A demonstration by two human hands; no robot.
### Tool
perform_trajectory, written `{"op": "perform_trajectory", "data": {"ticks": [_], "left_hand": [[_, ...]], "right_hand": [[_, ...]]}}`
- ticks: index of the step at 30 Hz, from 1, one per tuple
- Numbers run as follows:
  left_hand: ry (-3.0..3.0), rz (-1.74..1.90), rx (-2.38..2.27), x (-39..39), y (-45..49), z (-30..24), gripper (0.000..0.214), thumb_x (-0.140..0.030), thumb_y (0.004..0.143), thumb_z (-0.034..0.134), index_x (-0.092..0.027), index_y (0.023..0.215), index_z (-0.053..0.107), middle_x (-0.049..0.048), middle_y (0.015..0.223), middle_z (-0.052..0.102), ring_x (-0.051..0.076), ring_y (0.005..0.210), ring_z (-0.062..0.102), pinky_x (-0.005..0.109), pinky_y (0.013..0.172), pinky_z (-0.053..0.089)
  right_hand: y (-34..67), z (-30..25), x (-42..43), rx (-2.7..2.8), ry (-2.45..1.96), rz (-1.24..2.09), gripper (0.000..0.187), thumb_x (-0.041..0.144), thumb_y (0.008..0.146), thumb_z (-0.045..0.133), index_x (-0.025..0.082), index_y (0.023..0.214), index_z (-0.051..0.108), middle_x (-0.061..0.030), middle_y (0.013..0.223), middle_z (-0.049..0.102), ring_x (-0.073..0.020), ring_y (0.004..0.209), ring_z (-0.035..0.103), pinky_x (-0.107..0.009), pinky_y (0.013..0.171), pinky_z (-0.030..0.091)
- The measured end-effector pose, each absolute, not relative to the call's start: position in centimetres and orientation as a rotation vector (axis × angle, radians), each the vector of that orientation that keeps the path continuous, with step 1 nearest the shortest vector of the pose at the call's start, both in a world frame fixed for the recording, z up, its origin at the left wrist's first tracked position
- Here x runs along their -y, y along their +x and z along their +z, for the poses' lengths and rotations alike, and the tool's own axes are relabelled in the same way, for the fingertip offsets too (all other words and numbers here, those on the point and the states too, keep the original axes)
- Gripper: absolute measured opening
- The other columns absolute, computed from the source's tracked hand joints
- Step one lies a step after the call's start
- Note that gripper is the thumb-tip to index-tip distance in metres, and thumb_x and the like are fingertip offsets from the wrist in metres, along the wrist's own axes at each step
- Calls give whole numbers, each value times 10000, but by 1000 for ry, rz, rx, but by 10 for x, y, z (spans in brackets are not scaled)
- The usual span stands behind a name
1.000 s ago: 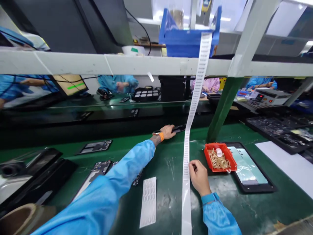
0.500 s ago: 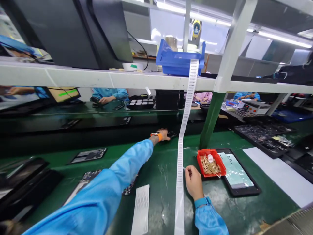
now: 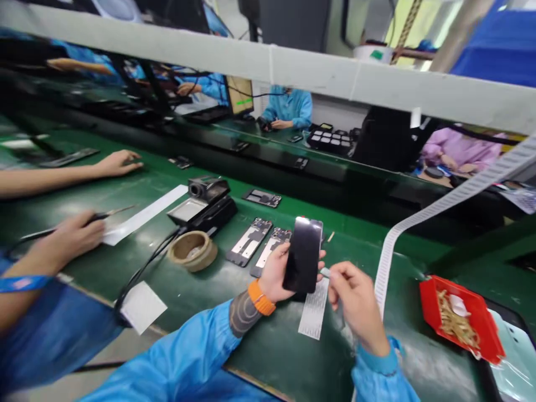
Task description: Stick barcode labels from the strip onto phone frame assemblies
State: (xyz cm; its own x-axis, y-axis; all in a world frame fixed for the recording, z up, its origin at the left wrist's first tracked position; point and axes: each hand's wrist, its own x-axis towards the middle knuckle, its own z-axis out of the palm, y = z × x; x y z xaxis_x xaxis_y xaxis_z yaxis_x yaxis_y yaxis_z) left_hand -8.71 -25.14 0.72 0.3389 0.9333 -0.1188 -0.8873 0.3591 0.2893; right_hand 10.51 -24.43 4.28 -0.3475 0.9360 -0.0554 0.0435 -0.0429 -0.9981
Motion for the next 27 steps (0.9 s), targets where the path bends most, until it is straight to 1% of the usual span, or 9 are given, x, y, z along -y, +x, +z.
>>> {"op": "perform_trajectory", "data": {"ticks": [1,3,6,8,11,14,19,24,27], "left_hand": [[168,1214,-300,250,-87,2,606,-538,961,358,-73,1228,639,182,1167,686,287,954,690,448,884,516],[166,1262,-339,245,-87,-3,697,-612,978,269,-78,1228,642,182,1186,677,278,933,691,428,849,528],[194,1291,-385,242,-85,-2,733,-621,989,206,-85,1213,653,181,1264,639,264,928,682,422,816,542],[221,1304,-414,244,-82,-1,704,-605,994,230,-92,1209,662,179,1286,627,251,929,679,402,819,541],[245,1291,-463,249,-77,-1,658,-606,983,314,-97,1179,681,174,1252,648,238,924,680,362,831,529],[242,1248,-485,251,-74,-3,671,-632,968,336,-95,1155,692,175,1177,681,231,907,682,339,840,513],[240,1242,-494,252,-73,-5,704,-671,948,338,-99,1168,686,162,1014,715,217,811,676,347,835,499],[207,1237,-509,255,-70,-6,705,-682,931,381,-89,1159,687,141,947,714,207,760,663,339,788,505],[184,1273,-468,255,-75,-2,666,-644,963,339,-101,1137,682,132,949,708,207,788,669,334,765,526]], "right_hand": [[88,45,252,1557,-1096,1589,385,560,815,669,194,752,570,39,481,511,-101,410,440,-220,401,357],[63,39,263,1645,-1144,1668,424,590,797,666,199,701,535,50,444,476,-88,377,397,-212,379,310],[49,21,269,1650,-1217,1562,412,580,795,660,203,700,525,61,450,449,-80,386,369,-212,388,271],[49,13,267,1670,-1240,1485,377,548,815,645,201,716,538,63,470,443,-79,401,356,-219,399,259],[54,10,263,1771,-1255,1432,333,492,849,620,200,712,538,59,510,441,-83,438,357,-225,425,258],[60,14,260,1904,-1245,1410,320,450,873,604,201,691,519,53,547,447,-88,487,372,-227,463,270],[61,16,260,1992,-1274,1310,317,445,890,570,205,689,522,51,543,452,-101,502,380,-238,483,266],[50,16,266,2098,-1337,1020,282,417,878,588,223,678,539,62,490,420,-116,477,390,-253,505,276],[55,15,258,2137,-1397,850,376,486,838,642,233,614,478,53,486,450,-121,475,405,-262,510,277]]}}
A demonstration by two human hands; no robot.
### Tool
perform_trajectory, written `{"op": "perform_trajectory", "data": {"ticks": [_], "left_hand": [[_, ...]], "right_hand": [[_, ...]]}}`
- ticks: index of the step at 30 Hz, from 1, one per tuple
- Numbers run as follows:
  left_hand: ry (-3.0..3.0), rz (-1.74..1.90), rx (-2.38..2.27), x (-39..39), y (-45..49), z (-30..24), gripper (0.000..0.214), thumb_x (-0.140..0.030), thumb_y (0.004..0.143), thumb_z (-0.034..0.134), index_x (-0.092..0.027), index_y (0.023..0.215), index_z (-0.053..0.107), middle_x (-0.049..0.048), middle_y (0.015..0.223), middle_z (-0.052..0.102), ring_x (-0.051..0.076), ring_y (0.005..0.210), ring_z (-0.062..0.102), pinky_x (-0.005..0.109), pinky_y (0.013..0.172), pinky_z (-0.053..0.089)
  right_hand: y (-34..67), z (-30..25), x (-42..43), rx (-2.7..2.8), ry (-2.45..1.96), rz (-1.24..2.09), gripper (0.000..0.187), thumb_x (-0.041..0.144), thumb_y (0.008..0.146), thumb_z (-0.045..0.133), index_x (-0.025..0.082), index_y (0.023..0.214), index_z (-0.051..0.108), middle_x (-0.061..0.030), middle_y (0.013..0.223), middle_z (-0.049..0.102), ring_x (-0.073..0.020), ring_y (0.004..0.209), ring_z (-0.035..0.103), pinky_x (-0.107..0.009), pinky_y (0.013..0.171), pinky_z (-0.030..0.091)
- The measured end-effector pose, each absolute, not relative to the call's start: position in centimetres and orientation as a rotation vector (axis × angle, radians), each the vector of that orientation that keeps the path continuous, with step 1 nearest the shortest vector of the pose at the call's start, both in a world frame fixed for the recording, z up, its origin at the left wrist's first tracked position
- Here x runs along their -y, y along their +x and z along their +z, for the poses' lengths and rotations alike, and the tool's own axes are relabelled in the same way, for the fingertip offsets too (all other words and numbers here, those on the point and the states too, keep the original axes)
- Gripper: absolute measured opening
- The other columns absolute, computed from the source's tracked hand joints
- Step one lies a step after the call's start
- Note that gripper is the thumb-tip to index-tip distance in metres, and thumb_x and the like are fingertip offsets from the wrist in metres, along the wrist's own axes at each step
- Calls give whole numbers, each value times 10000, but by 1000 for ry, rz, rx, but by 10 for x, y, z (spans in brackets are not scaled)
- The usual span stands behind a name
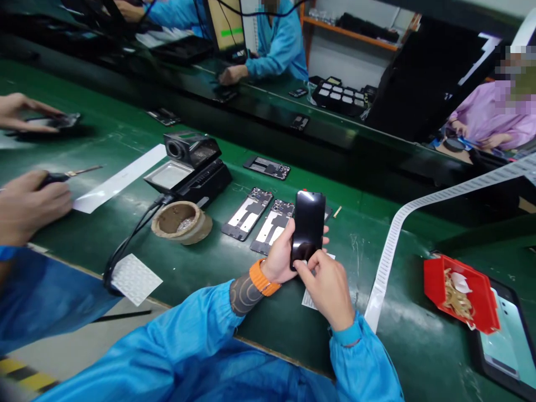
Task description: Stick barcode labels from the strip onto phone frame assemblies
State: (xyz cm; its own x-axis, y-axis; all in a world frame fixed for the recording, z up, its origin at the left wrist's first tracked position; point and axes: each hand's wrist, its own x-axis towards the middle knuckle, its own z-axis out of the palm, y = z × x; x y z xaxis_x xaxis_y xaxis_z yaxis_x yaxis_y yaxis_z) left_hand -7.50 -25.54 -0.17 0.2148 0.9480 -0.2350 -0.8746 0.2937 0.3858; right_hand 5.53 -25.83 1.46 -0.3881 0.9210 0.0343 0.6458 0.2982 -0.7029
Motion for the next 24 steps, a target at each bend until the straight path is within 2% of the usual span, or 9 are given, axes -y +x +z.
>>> {"op": "perform_trajectory", "data": {"ticks": [3,5,8,10,11,15,20,22,24], "left_hand": [[164,1275,-451,252,-91,7,573,-597,957,429,-95,1101,665,117,942,690,194,765,672,326,731,542],[177,1344,-522,249,-105,11,444,-511,911,587,-113,1100,645,71,893,672,175,745,665,309,700,544],[247,1468,-739,242,-120,10,356,-384,785,778,-138,998,634,-17,720,606,120,610,605,239,569,498],[301,1485,-859,239,-123,6,362,-364,709,842,-134,863,608,-38,656,584,95,544,566,211,528,468],[321,1489,-890,239,-123,3,367,-355,691,855,-134,831,597,-29,671,608,96,558,579,209,546,478],[327,1347,-776,241,-118,1,402,-370,734,813,-131,1007,640,61,891,723,175,715,685,273,670,542],[352,1112,-312,248,-119,7,694,-601,765,700,-115,1252,606,167,1234,663,322,1016,683,451,870,546],[419,1092,-281,251,-122,7,718,-613,790,664,-106,1293,589,178,1231,661,324,1025,680,470,905,528],[524,1004,-354,255,-125,6,725,-597,806,656,-102,1329,566,195,1144,689,318,946,702,432,823,549]], "right_hand": [[80,9,241,2106,-1504,682,478,564,832,628,233,560,418,45,472,450,-120,467,410,-268,508,288],[101,3,229,2063,-1544,617,427,554,870,579,226,610,494,37,499,477,-130,485,442,-270,520,330],[119,-13,218,2136,-1440,665,284,466,870,599,194,933,647,-47,823,664,-186,702,590,-307,665,458],[119,-23,215,2222,-1356,687,343,410,841,632,189,1103,636,-94,1047,669,-229,880,613,-367,806,478],[117,-27,215,2249,-1339,687,328,385,836,630,192,1101,638,-98,1075,663,-242,924,606,-389,845,467],[106,-31,218,2212,-1345,781,134,317,858,569,199,858,632,-57,883,661,-226,858,593,-357,791,443],[105,-19,223,2001,-1301,1008,154,342,885,567,200,836,602,-12,771,635,-171,724,555,-283,682,424],[106,-16,225,1938,-1277,1029,160,355,878,587,200,840,606,-10,776,631,-171,734,558,-280,690,426],[106,-15,226,1896,-1256,1039,170,366,872,602,202,831,610,-10,771,629,-174,740,560,-282,698,430]]}}
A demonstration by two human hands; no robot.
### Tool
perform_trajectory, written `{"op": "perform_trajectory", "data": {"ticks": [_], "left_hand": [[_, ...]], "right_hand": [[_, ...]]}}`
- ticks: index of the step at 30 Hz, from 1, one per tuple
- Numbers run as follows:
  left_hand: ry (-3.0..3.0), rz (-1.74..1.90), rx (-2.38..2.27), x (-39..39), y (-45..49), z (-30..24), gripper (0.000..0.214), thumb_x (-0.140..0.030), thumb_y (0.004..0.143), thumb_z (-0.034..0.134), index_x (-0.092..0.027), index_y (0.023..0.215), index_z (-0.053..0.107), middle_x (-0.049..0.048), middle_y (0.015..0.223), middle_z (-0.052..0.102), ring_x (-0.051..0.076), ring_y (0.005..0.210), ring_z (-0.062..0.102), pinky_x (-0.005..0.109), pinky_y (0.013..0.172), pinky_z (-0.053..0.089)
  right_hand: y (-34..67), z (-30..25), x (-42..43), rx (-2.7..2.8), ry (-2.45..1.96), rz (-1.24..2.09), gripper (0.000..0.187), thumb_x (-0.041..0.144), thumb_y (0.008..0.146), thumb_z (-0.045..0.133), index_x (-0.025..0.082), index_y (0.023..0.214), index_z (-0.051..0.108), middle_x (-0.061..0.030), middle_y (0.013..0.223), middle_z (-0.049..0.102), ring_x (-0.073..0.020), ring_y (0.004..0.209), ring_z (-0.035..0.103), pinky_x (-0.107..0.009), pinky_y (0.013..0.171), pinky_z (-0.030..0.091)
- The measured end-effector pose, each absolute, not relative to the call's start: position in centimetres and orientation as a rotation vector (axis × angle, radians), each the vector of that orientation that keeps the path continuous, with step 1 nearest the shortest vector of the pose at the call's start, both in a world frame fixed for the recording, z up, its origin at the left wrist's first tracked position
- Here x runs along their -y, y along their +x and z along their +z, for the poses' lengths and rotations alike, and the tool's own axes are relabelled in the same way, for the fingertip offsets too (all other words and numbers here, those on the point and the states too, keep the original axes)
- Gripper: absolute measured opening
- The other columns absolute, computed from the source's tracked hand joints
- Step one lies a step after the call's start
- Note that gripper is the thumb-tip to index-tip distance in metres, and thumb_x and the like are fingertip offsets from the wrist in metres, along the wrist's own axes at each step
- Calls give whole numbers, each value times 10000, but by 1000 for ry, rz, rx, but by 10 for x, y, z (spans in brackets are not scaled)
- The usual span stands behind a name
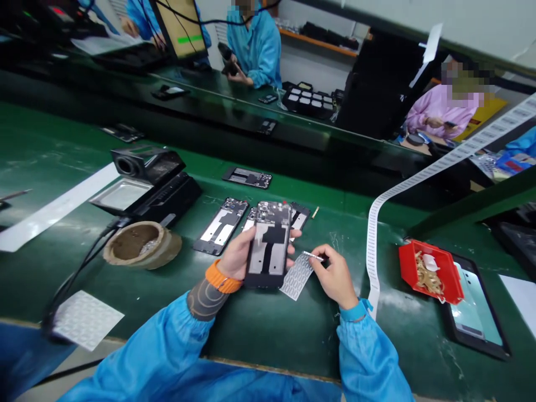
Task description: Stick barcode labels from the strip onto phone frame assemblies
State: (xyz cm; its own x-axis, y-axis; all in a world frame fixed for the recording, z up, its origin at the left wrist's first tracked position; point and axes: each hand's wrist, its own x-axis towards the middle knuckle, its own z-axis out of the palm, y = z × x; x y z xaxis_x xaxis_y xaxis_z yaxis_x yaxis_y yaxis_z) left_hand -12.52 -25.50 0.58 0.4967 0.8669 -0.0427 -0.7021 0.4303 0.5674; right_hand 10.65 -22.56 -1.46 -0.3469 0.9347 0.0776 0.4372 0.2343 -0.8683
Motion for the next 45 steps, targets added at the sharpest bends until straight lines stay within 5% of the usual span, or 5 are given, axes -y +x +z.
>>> {"op": "perform_trajectory", "data": {"ticks": [4,18,25,37,45], "left_hand": [[753,880,-553,264,-123,3,635,-492,768,760,-150,1279,602,174,1009,724,269,788,715,323,646,546],[610,814,-769,265,-98,-2,601,-528,714,799,-136,1138,636,102,818,723,215,663,699,311,609,560],[690,824,-785,265,-97,-4,505,-529,743,777,-140,1040,654,94,814,725,204,634,693,293,595,544],[587,811,-791,265,-96,-3,571,-584,745,752,-142,1088,642,96,795,719,216,639,689,311,602,540],[646,733,-914,265,-93,1,773,-735,608,758,-140,1085,635,91,800,717,204,631,673,295,585,518]], "right_hand": [[109,-15,226,1864,-1244,1029,171,362,861,620,200,810,618,-11,752,637,-172,724,565,-282,692,435],[102,-15,231,2106,-1156,398,48,219,904,556,228,882,597,-71,925,670,-241,930,587,-392,842,468],[104,-17,231,2158,-1163,367,129,194,918,529,222,993,630,-81,970,661,-246,940,586,-400,842,477],[102,-18,234,2118,-1180,308,97,181,913,534,217,939,619,-80,941,646,-241,939,567,-396,839,472],[101,-17,234,2185,-1168,293,121,155,901,540,216,840,626,-64,887,632,-220,870,551,-380,794,457]]}}
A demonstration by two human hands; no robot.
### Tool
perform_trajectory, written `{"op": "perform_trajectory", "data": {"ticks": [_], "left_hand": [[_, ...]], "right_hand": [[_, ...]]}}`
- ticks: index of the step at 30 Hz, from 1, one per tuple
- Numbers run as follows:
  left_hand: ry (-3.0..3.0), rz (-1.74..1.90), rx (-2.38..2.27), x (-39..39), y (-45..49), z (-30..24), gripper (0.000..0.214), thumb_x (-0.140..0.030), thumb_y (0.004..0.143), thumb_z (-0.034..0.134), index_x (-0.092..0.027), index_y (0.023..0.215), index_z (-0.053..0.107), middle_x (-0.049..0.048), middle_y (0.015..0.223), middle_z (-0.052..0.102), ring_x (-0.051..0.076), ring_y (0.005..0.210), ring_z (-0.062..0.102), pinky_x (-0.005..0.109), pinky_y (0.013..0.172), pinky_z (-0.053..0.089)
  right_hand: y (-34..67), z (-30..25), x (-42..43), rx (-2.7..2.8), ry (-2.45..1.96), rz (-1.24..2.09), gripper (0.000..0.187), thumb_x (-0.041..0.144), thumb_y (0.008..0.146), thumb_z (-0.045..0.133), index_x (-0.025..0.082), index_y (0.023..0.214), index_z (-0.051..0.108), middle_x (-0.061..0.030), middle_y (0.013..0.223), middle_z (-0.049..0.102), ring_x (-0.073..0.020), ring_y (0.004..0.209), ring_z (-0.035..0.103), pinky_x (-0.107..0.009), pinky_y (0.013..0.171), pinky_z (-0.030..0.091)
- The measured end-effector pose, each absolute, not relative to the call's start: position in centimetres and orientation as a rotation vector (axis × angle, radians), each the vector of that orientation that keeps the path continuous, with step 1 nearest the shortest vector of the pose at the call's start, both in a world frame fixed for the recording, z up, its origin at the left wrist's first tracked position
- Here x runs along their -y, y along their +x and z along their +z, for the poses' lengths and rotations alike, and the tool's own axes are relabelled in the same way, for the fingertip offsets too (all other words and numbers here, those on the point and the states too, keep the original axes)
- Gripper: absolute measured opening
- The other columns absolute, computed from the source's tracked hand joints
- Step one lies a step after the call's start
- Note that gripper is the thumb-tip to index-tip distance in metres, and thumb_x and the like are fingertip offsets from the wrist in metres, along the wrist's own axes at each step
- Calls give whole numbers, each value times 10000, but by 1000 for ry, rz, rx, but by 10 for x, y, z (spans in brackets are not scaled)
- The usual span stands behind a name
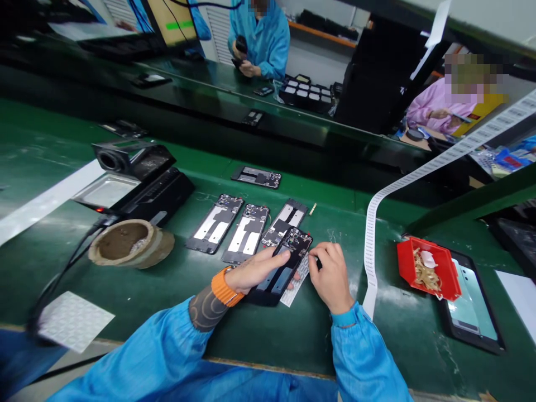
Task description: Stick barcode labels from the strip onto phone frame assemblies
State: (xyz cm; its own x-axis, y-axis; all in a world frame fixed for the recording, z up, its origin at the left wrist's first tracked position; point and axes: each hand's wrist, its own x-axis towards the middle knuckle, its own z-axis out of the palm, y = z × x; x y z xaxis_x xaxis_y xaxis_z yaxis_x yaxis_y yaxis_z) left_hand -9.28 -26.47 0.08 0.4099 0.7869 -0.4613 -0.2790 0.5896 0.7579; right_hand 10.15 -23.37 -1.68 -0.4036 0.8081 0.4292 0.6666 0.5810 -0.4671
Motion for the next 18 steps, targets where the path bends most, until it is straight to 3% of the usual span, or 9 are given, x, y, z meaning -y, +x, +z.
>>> {"op": "perform_trajectory", "data": {"ticks": [5,8,13,18], "left_hand": [[470,697,-926,261,-88,-1,790,-845,740,518,-142,1072,652,101,785,718,204,619,674,296,575,517],[441,710,-932,260,-85,-4,818,-863,773,425,-152,1116,641,91,765,713,193,593,666,282,558,504],[328,1002,-757,262,-72,-7,727,-782,776,558,-121,1063,653,80,795,693,143,571,611,271,590,489],[212,1393,-686,262,-58,-8,639,-644,684,766,-154,1080,659,64,914,668,150,770,607,246,644,479]], "right_hand": [[105,-14,233,2071,-1150,317,115,177,884,575,216,794,635,-68,894,642,-231,910,560,-396,824,453],[104,-10,236,1707,-1196,618,93,266,883,619,208,810,626,-50,853,643,-206,834,584,-365,769,464],[79,-10,256,1238,-1075,1355,190,362,859,692,193,817,616,-11,785,618,-117,607,509,-275,595,428],[58,-19,273,1229,-1054,1447,179,325,807,766,184,805,655,-26,840,649,-128,698,550,-271,655,444]]}}
